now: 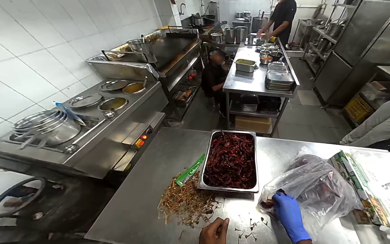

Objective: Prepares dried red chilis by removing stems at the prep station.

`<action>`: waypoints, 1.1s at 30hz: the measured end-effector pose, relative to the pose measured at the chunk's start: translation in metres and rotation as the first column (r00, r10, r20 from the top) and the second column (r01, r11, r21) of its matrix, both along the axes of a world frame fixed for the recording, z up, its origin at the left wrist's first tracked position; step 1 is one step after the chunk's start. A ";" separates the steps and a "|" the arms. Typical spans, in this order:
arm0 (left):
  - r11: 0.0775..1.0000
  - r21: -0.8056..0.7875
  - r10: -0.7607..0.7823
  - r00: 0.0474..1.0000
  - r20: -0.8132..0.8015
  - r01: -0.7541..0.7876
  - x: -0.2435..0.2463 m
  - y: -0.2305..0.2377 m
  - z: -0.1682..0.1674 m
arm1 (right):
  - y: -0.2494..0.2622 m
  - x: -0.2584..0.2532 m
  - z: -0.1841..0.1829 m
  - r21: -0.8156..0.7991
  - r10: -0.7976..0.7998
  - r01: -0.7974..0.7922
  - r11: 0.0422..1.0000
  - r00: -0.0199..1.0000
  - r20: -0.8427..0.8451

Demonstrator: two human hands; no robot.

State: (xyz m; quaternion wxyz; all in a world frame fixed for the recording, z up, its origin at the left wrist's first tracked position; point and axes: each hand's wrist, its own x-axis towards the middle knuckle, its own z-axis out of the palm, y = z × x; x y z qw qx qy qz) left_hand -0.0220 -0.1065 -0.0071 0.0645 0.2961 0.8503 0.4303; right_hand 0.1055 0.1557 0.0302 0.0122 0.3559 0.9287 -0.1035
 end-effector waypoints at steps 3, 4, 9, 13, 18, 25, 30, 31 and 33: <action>1.000 -0.021 -0.009 0.999 0.036 0.010 0.006 -0.006 -0.007 | 0.028 0.015 -0.052 0.030 -0.002 0.012 0.999 0.952 -0.306; 0.999 -0.022 -0.022 0.999 0.047 0.023 0.008 -0.006 -0.008 | 0.029 0.019 -0.045 -0.046 -0.039 0.027 0.999 0.951 -0.306; 0.992 0.020 -0.126 0.990 0.065 0.125 0.009 0.001 -0.001 | 0.029 0.036 -0.011 -0.031 0.014 -0.032 0.999 0.884 -0.467; 0.927 0.231 -0.332 0.933 0.140 0.295 0.006 0.019 0.014 | 0.017 0.032 0.011 0.110 0.228 -0.206 0.972 0.738 -0.635; 0.808 0.406 -0.558 0.778 0.291 0.427 0.013 0.048 0.030 | -0.033 0.005 0.013 -0.098 0.215 -0.419 0.903 0.637 -0.740; 0.800 0.584 -0.433 0.807 0.401 0.139 0.012 0.041 0.024 | -0.067 -0.012 -0.007 -0.451 0.072 -0.471 0.758 0.748 -0.660; 0.783 0.621 -0.431 0.693 0.578 -0.030 0.010 0.030 0.023 | -0.055 -0.001 -0.016 -0.524 0.081 -0.470 0.710 0.795 -0.602; 0.785 0.613 -0.428 0.640 0.639 -0.088 0.012 0.030 0.023 | -0.056 0.001 -0.013 -0.574 0.045 -0.474 0.668 0.795 -0.605; 0.772 0.606 -0.441 0.526 0.727 -0.191 0.016 0.031 0.023 | -0.060 0.000 -0.007 -0.725 -0.086 -0.449 0.523 0.818 -0.568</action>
